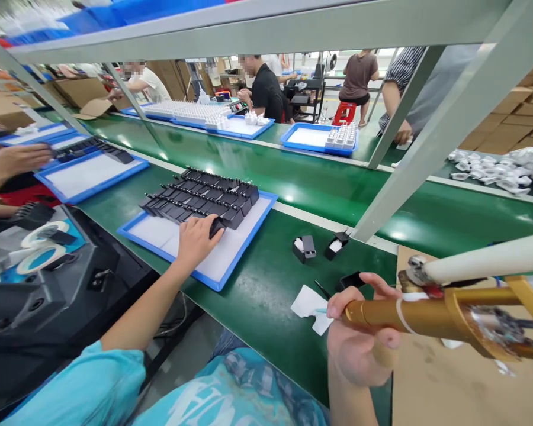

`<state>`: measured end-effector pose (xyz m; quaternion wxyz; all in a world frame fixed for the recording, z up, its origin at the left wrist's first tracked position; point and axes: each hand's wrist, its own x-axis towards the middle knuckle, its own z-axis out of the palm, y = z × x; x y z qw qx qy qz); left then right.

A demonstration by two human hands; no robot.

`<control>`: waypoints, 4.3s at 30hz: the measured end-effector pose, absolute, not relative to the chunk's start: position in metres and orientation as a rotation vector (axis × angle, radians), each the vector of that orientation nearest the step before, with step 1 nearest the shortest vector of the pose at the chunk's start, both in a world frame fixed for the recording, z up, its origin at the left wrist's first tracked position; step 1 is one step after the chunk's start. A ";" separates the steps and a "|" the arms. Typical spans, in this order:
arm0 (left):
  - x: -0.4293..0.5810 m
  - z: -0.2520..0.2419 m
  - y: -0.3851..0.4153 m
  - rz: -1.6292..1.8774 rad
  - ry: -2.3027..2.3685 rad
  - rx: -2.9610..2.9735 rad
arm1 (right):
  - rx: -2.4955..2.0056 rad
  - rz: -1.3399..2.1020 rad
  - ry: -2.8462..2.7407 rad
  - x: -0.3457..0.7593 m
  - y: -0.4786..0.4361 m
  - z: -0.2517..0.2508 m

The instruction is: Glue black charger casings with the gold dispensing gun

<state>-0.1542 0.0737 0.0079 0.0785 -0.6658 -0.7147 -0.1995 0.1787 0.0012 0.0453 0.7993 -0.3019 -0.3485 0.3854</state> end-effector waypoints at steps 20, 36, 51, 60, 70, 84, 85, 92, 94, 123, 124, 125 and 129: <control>-0.007 0.019 0.154 -1.245 -1.486 -3.543 | -0.626 0.759 -0.773 0.172 0.004 0.045; -0.035 0.000 0.038 -1.536 -2.210 -3.197 | -0.637 0.790 -0.785 0.170 0.000 0.053; -0.024 -0.017 0.006 -1.380 -2.119 -3.026 | -0.587 0.877 -0.813 0.145 0.002 0.063; -0.018 0.002 -0.006 -1.341 -1.869 -2.996 | -0.554 0.848 -0.832 0.143 0.005 0.062; -0.017 0.003 -0.008 -1.254 -1.769 -2.963 | -0.517 0.876 -0.823 0.142 0.004 0.063; 0.003 -0.006 -0.007 -1.446 -1.898 -3.038 | -0.512 0.894 -0.838 0.130 0.005 0.069; 0.005 -0.005 -0.007 -1.477 -1.881 -3.034 | -0.508 0.895 -0.844 0.128 0.005 0.069; 0.010 -0.005 -0.008 -1.620 -1.755 -2.966 | -0.469 0.913 -0.872 0.127 0.005 0.069; 0.010 -0.005 -0.008 -1.642 -1.736 -2.946 | -0.459 0.909 -0.873 0.128 0.005 0.069; -0.022 -0.001 0.035 -1.169 -1.937 -3.331 | -0.560 0.837 -0.740 0.156 0.009 0.062; -0.019 -0.003 0.035 -1.184 -1.902 -3.286 | -0.551 0.840 -0.742 0.156 0.009 0.061; -0.017 -0.005 0.036 -1.194 -1.860 -3.230 | -0.542 0.843 -0.745 0.157 0.009 0.061; -0.018 -0.009 0.036 -1.106 -1.635 -3.159 | -0.534 0.848 -0.749 0.159 0.008 0.061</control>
